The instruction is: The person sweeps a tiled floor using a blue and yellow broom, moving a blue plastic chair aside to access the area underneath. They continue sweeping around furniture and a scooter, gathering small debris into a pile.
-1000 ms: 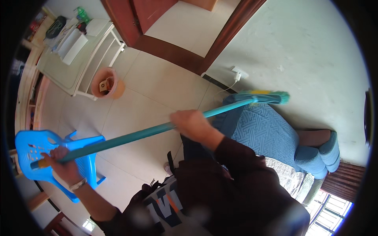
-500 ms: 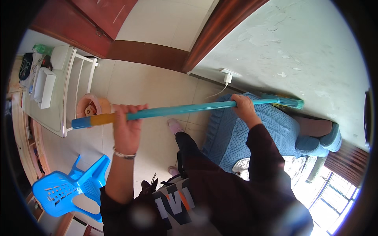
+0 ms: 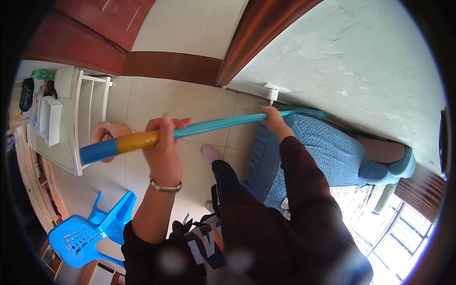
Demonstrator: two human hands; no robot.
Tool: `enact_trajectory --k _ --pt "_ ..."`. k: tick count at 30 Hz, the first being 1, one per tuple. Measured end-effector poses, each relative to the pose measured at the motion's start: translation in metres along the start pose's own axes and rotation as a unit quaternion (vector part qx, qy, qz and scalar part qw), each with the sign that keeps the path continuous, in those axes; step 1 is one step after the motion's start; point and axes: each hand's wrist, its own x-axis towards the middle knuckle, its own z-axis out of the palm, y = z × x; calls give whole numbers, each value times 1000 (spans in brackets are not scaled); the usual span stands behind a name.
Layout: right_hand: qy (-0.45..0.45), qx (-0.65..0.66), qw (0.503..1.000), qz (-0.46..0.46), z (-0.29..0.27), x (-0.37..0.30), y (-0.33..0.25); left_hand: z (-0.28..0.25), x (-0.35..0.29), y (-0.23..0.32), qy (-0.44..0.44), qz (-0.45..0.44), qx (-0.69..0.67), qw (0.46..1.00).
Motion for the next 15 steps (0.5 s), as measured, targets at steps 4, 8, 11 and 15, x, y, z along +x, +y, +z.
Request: enact_trajectory --k 4,8,11,15 --pt "-52 80 995 -43 36 25 -56 0 3 42 -79 182 109 974" --pt "-21 108 989 -99 20 24 -127 -46 -6 93 -77 265 131 952" --pt "-45 68 986 -146 6 11 -156 -67 -27 106 -85 284 125 947" --pt "-37 75 980 -182 21 -1 -143 -80 -44 98 -117 292 107 943"
